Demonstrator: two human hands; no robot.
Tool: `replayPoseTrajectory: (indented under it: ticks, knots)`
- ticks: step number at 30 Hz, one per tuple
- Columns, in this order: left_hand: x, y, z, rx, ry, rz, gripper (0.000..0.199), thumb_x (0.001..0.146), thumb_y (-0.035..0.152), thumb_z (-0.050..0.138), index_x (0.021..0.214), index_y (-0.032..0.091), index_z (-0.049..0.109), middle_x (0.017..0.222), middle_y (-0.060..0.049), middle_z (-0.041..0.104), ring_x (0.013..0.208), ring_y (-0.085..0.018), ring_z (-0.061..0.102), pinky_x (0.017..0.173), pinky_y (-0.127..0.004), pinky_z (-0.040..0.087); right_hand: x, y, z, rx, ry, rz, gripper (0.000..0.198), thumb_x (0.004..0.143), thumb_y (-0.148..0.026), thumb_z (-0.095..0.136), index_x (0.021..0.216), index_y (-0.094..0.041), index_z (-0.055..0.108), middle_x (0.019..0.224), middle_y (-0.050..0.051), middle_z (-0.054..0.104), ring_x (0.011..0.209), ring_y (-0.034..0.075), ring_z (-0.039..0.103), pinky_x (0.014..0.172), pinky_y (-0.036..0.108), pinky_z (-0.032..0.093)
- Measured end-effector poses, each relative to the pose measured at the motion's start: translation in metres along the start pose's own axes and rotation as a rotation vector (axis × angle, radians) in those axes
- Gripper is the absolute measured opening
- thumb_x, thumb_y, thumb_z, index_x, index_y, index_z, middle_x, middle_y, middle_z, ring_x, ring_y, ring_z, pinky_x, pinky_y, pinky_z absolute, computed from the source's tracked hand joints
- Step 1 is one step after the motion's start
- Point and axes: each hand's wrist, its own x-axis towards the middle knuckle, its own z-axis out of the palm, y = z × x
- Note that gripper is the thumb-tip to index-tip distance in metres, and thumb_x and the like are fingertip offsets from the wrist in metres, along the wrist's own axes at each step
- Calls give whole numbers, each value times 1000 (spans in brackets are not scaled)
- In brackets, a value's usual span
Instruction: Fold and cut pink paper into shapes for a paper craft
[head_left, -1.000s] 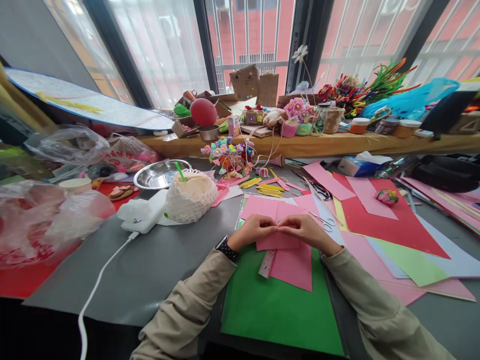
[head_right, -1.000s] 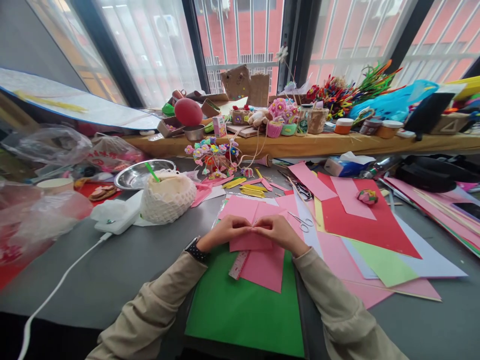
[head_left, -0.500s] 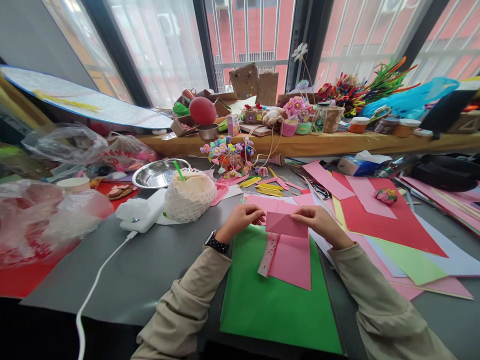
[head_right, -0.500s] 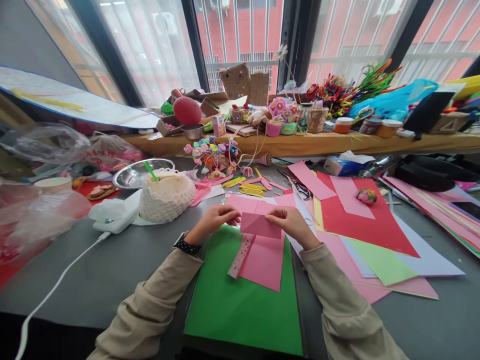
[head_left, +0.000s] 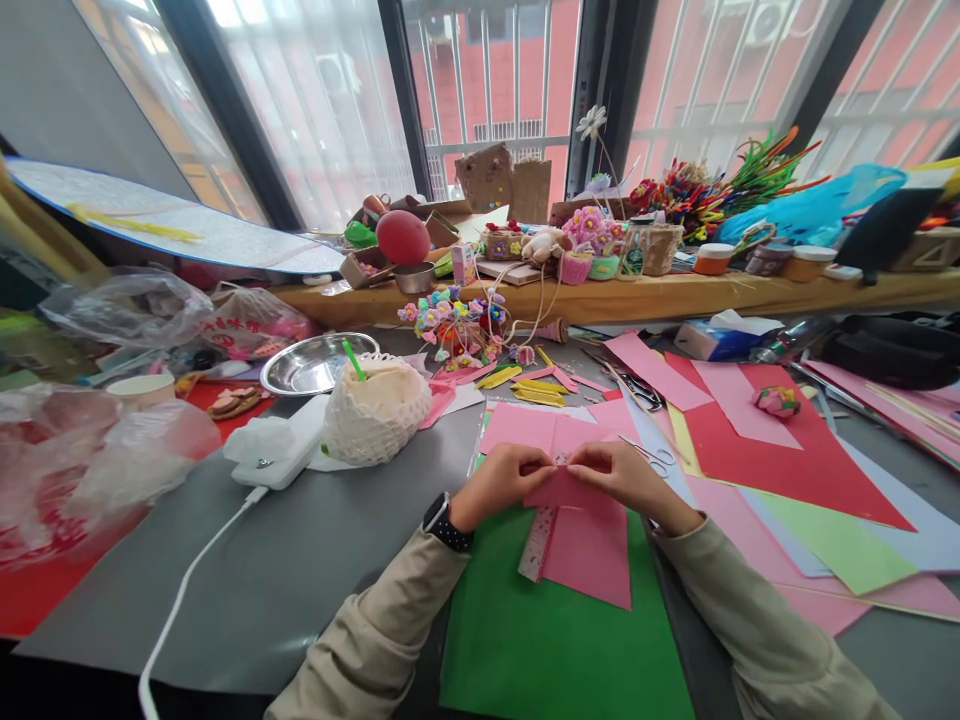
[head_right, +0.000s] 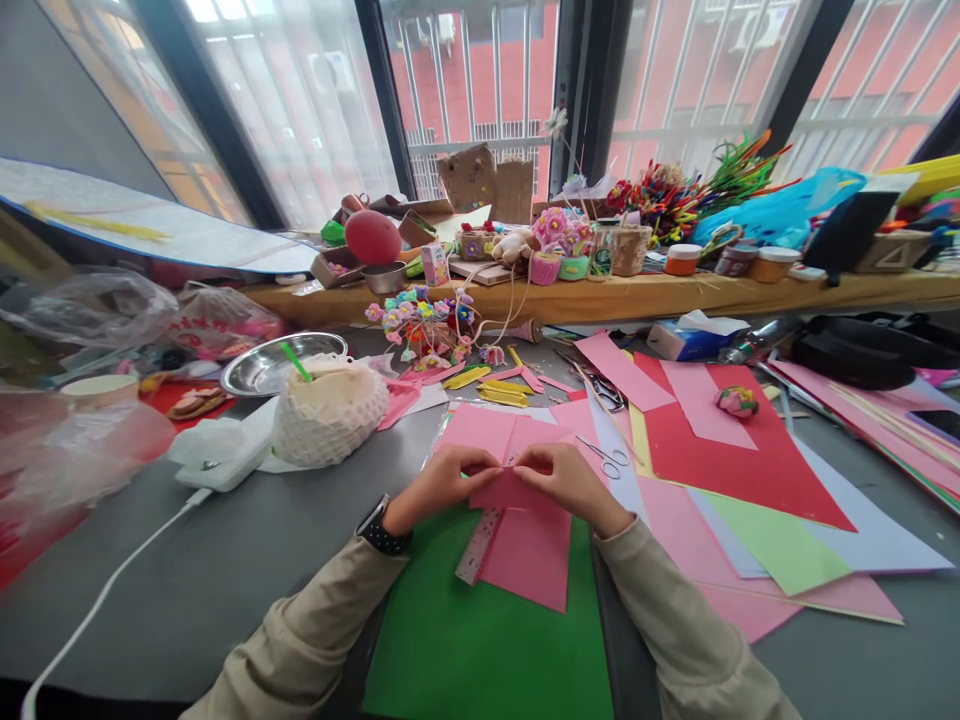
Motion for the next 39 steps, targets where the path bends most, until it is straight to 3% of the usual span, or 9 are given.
replayPoseTrajectory:
  ticks: [10,21,23,26,29,32,34,39]
  knots:
    - [-2,2,-4,31,-7,-14,30,78,32,42,73,11,63,59,1,57,54,-8,45,50,-16,31,0,-3,3,11,-7,-4,21,74,-31,48,73,-16,62,71,2,63,66,13,54,58,21,39]
    - [0,-1,-11,-68,183,-104,28,76,33,45,78,13,65,72,-2,64,59,-10,50,52,-17,34,0,9,-16,163,53,106,25,71,-37,51,70,-14,62,69,4,62,65,15,56,59,23,43]
    - [0,-3,-13,-71,208,-121,28,76,34,46,78,12,64,72,-3,64,60,-10,50,52,-17,35,1,15,-20,205,98,153,25,69,-36,53,69,-13,61,67,5,62,63,15,57,59,25,45]
    - [0,-4,-16,-71,248,-140,28,75,33,47,77,11,64,72,-3,63,60,-10,50,52,-17,35,2,22,-24,246,275,220,26,67,-38,54,68,-12,59,64,6,62,60,16,59,60,28,47]
    - [0,-3,-14,-89,205,-133,29,75,33,46,77,10,64,71,-4,63,61,-11,51,53,-18,36,3,19,-20,246,382,155,29,69,-40,52,76,-13,59,72,7,63,68,17,59,65,29,46]
    - [0,-2,-8,-121,104,-82,28,76,32,46,78,10,63,72,-4,63,63,-11,51,55,-17,36,3,7,-9,159,211,42,28,69,-38,53,84,-16,60,84,6,63,77,17,57,69,27,44]
    - [1,-2,-4,-134,55,-57,28,76,32,45,78,11,63,72,-3,62,64,-11,51,55,-17,36,3,0,-1,89,89,6,26,71,-39,51,77,-16,62,78,4,64,73,16,57,65,25,43]
    - [2,-2,-7,-133,82,-75,27,77,31,44,78,11,63,72,-3,62,64,-11,51,56,-18,37,3,-2,4,-10,67,6,33,76,-40,43,69,-16,63,68,2,62,63,14,53,54,23,38]
